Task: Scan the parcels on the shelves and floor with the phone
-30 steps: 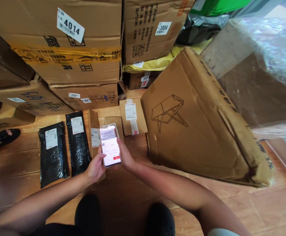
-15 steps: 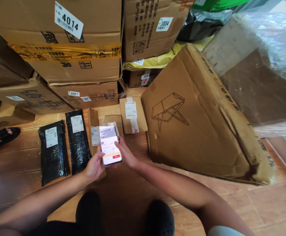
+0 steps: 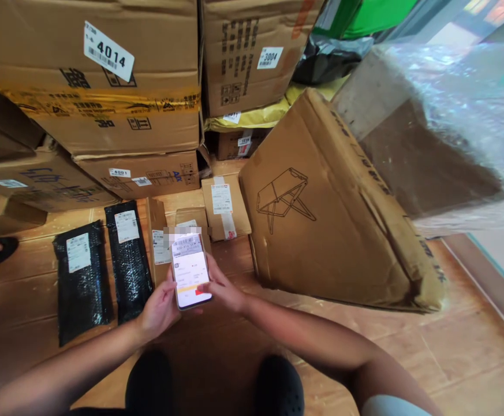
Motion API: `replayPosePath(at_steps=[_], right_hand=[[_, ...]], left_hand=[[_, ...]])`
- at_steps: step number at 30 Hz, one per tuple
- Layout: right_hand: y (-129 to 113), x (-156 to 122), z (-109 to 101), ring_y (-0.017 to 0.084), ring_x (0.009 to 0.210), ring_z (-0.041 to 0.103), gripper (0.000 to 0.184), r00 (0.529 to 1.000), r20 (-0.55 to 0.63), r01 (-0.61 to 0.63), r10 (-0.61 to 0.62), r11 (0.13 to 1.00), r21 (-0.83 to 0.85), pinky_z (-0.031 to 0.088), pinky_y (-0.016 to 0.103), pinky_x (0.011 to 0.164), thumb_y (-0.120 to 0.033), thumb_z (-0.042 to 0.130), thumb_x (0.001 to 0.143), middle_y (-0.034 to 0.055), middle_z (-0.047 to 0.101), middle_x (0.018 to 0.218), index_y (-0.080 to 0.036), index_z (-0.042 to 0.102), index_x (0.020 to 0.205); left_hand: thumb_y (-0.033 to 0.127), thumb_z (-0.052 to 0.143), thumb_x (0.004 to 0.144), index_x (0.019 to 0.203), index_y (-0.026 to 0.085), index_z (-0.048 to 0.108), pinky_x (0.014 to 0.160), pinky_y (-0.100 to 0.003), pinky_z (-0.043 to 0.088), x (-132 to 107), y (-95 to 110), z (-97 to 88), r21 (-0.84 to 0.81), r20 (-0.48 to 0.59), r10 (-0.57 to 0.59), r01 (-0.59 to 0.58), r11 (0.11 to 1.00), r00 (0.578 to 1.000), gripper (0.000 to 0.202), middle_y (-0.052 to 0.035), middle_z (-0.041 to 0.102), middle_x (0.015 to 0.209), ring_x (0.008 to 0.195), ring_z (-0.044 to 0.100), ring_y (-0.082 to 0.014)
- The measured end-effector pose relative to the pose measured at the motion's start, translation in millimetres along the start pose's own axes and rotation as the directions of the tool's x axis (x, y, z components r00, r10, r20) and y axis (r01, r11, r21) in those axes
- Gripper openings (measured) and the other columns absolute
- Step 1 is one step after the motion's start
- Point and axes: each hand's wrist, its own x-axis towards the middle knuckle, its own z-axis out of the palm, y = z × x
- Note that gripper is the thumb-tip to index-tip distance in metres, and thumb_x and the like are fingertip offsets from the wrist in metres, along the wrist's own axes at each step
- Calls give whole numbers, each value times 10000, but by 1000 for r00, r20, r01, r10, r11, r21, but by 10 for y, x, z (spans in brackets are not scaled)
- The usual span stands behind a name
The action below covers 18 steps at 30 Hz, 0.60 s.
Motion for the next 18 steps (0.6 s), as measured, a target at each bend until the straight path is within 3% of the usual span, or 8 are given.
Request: replayPosePath(at_steps=[3, 6, 9, 11, 13, 15, 16, 18], right_hand=[[21, 95, -66, 285, 1118, 606, 522, 982, -187, 21, 8, 988, 151, 465, 438, 943, -381, 652, 711, 81, 658, 1217, -229, 527, 1194], [-103, 280, -222, 282, 1020, 659, 405, 936, -352, 73, 0, 978, 196, 487, 417, 903, -432, 635, 734, 69, 735, 1046, -207, 601, 1068], [-358, 415, -420, 278, 975, 681, 363, 879, -471, 193, -76, 960, 205, 510, 405, 877, -468, 613, 748, 43, 762, 926, -206, 634, 998], [-536, 388, -528, 252, 972, 688, 322, 834, -529, 293, -156, 938, 185, 517, 381, 882, -450, 591, 770, 9, 764, 934, -225, 640, 995], [-669, 250, -596, 232, 958, 697, 294, 796, -567, 359, -211, 919, 164, 524, 365, 881, -429, 564, 802, -11, 763, 965, -241, 645, 1013], [-734, 34, -628, 243, 934, 711, 311, 782, -590, 369, -200, 912, 179, 534, 385, 872, -436, 551, 817, 3, 765, 989, -243, 649, 1040], [-742, -87, -636, 257, 934, 715, 334, 786, -596, 351, -167, 913, 208, 534, 406, 877, -452, 550, 817, 13, 764, 1004, -245, 646, 1061], [-713, -335, -654, 287, 976, 710, 373, 802, -593, 295, -71, 911, 289, 521, 453, 910, -484, 556, 814, 31, 762, 1033, -250, 638, 1093]], left_hand=[[458, 594, 845, 1388, 300, 370, 688, -397, 574, 167, 8, 38, 66, 42, -69, 66, 996, 997, 608, -94, 615, 1250, 1053, 621, -292], [594, 468, 878, 1346, 241, 443, 641, -384, 561, 535, 146, 178, 232, 45, -123, 109, 967, 991, 587, -129, 627, 1211, 1022, 629, -303], [524, 252, 954, 1319, 210, 480, 701, -399, 546, 993, 403, 298, 538, -66, 46, -3, 843, 997, 534, -134, 614, 1201, 1049, 604, -291], [395, 307, 949, 1306, 182, 492, 857, -416, 500, 1291, 607, 315, 833, -87, 312, -102, 543, 946, 455, -141, 586, 1228, 1129, 551, -281], [339, 460, 886, 1312, 140, 491, 983, -432, 410, 1592, 816, 308, 995, 41, 444, -78, 65, 895, 471, -175, 537, 1274, 1203, 485, -306], [364, 582, 821, 1336, 102, 476, 1044, -445, 333, 1928, 1014, 333, 934, 197, 342, -70, -350, 919, 587, -214, 478, 1329, 1263, 416, -347], [389, 617, 802, 1355, 94, 462, 1068, -434, 300, 2115, 1103, 371, 875, 243, 261, -95, -474, 934, 646, -222, 441, 1375, 1297, 376, -353], [425, 632, 802, 1388, 82, 427, 1119, -379, 219, 2505, 1246, 489, 807, 274, 190, -118, -578, 943, 709, -210, 356, 1471, 1370, 286, -323]])
